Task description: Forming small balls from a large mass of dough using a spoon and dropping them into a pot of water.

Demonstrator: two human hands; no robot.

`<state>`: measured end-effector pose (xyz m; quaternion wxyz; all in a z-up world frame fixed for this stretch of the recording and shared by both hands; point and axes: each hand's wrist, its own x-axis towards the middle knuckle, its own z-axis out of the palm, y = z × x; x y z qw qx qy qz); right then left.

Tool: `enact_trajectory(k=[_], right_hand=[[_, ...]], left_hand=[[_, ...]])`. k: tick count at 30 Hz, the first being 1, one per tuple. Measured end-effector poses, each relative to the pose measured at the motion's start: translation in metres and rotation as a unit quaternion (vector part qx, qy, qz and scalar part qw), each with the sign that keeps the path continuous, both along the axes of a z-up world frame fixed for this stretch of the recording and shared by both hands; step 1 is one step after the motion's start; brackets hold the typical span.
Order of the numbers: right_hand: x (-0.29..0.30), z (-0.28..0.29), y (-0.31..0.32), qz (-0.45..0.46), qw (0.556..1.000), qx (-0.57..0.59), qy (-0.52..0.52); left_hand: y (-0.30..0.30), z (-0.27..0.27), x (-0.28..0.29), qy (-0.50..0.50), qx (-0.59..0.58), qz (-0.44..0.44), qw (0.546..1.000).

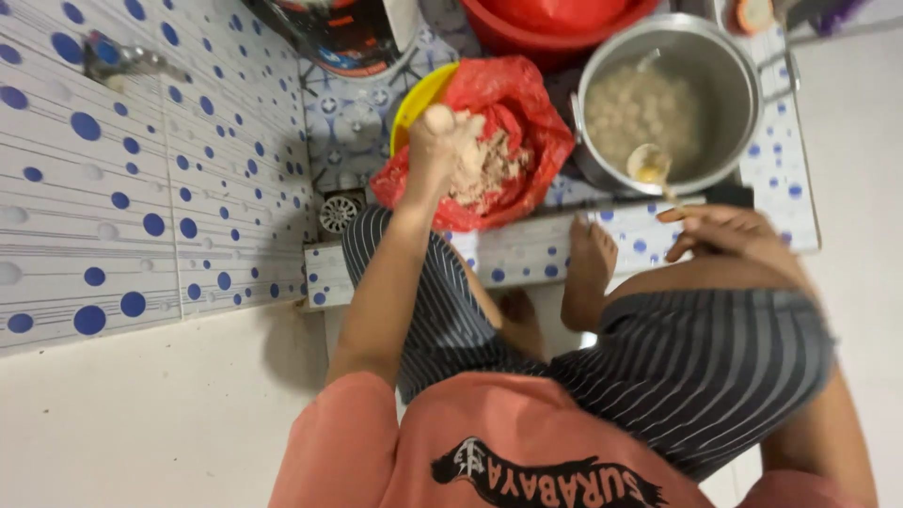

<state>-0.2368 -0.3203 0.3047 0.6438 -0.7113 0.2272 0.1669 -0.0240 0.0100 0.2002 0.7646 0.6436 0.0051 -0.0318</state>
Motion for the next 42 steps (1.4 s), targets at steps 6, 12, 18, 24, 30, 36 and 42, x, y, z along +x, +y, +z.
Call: enact_trajectory(k=[6,12,18,24,30,36,42], right_hand=[[0.053,-0.039,-0.001,0.029,0.998,0.049,-0.039],[0.133,-0.082,-0.029,0.072,0.994,0.076,-0.023],[0.190,-0.084,-0.021,0.096,0.993,0.046,-0.055],[0.199,-0.087,0.005,0.081,0.993,0.079,-0.040],[0.182,-0.104,0.007,0.046,0.994,0.081,-0.054],[0.174,-0.115,0.007,0.021,0.997,0.074,-0.024],[0.174,-0.122,0.010,0.018,0.995,0.089,-0.032]], left_hand=[[-0.019,0.041,0.008,0.196,0.120,-0.016,0.973],[-0.044,-0.030,0.034,0.331,-0.173,0.054,0.926],[-0.057,-0.050,0.034,0.394,-0.267,0.036,0.879],[-0.042,-0.053,0.035,0.104,-0.019,-0.039,0.994],[-0.036,-0.109,0.058,0.161,-0.172,-0.098,0.967],[-0.032,-0.085,0.055,0.109,0.043,-0.103,0.988],[-0.040,-0.155,0.056,0.124,-0.036,-0.069,0.989]])
